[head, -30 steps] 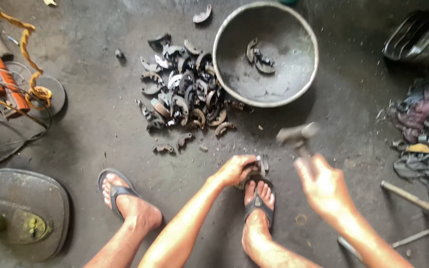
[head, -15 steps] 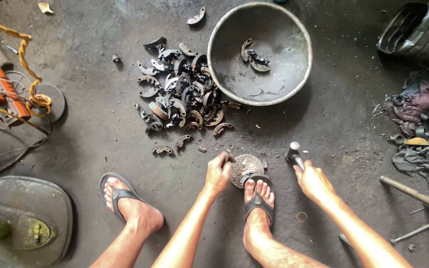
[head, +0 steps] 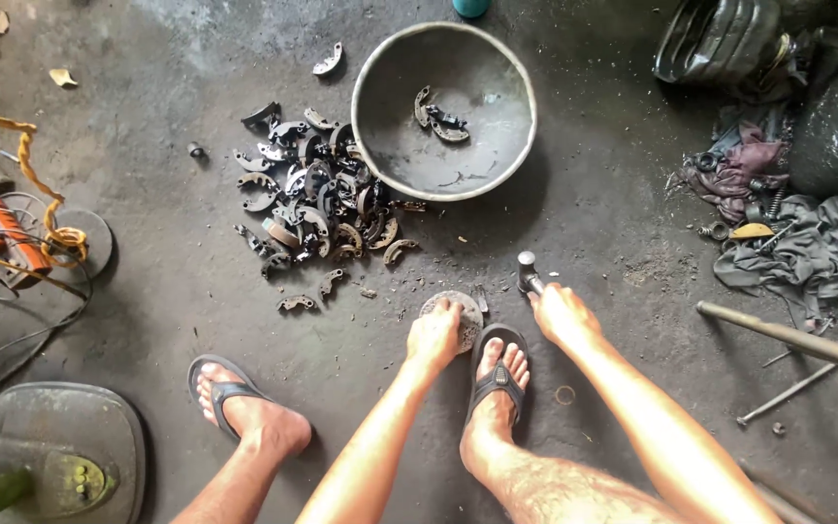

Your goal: Removing old brake lining material from motorcycle brake shoes using a hammer and punch.

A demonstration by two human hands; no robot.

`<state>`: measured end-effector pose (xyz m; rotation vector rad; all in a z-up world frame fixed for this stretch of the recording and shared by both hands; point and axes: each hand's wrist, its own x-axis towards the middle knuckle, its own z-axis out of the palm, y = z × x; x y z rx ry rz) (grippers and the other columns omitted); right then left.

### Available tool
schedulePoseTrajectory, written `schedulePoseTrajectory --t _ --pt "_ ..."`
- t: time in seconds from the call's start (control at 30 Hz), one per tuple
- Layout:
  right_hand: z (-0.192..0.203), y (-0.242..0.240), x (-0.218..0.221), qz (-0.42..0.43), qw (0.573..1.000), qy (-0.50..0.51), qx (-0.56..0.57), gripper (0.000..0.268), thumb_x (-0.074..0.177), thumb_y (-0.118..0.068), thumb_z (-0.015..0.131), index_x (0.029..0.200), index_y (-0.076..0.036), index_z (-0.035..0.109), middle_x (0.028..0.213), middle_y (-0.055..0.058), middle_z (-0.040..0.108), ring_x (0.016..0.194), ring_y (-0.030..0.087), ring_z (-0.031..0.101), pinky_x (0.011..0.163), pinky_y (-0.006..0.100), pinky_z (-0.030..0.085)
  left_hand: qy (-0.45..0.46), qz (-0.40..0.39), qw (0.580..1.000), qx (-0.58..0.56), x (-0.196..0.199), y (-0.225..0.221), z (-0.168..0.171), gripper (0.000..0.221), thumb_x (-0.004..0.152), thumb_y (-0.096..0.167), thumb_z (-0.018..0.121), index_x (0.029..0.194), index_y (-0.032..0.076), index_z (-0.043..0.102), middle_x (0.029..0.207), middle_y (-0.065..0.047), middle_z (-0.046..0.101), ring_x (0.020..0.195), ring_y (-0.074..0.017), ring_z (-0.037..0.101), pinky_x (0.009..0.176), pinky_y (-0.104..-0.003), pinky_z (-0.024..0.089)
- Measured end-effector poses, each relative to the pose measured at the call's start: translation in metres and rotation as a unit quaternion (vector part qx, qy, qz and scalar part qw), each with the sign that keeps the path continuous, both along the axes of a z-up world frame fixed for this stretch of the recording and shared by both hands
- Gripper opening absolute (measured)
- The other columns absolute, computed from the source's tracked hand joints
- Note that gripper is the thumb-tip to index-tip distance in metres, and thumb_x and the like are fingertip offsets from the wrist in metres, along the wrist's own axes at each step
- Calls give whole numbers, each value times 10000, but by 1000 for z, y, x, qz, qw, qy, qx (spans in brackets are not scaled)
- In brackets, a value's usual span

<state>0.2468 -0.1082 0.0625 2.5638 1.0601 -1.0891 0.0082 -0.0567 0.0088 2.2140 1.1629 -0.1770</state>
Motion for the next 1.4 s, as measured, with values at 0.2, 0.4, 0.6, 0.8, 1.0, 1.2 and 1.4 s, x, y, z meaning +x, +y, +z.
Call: schedulePoseTrajectory --t 0.2,0.4,0.6,0.8,1.0,1.2,1.4 --pt "-4 -6 -4 18 999 -8 36 470 1012 -445 594 1089 7 696 1014 280 743 986 453 736 830 529 594 -261 233 935 -66 -37 -12 -18 312 890 156 748 1153 60 610 1034 -169 711 952 -360 726 837 -428 576" --pt "-12 -10 -4 14 999 -22 35 469 1010 -446 605 1071 9 703 1006 274 748 986 439 741 837 516 599 -225 200 953 35 -49 -25 12 473 754 160 826 1149 42 593 1131 -200 656 1009 -409 651 817 -443 527" --pt "-8 2 -4 31 999 -28 26 444 1015 -428 608 1083 -4 725 1024 248 761 990 410 753 842 492 608 -232 267 935 23 -43 -29 -10 347 864 226 811 1134 46 689 1077 -147 700 974 -340 700 848 -412 553" --pt "2 9 -11 17 999 -49 -10 444 1003 -446 626 1132 -33 724 1103 218 751 1054 391 735 871 487 595 -244 267 932 1 -37 -35 -14 326 806 243 842 1025 36 720 1003 -133 742 920 -325 735 813 -397 578" --pt "3 15 -10 12 999 -45 -22 425 1009 -432 619 1173 -51 714 1145 202 745 1090 389 724 906 490 582 -257 268 928 -40 -41 -34 -11 236 845 170 804 1046 55 758 1015 -125 770 949 -299 748 838 -371 575" --pt "10 15 -12 19 999 -44 -6 437 999 -430 626 1158 -36 726 1132 223 745 1073 412 726 899 503 583 -260 269 923 -87 -48 -27 -8 232 841 161 797 1044 56 756 986 -123 769 909 -271 757 810 -360 590" --pt "2 -4 -10 -5 999 -34 -2 496 1003 -465 630 1105 15 704 1039 286 737 1024 469 711 873 552 563 -220 333 912 -98 -44 -25 4 281 799 214 852 1002 36 770 928 -138 779 852 -268 770 776 -364 593"
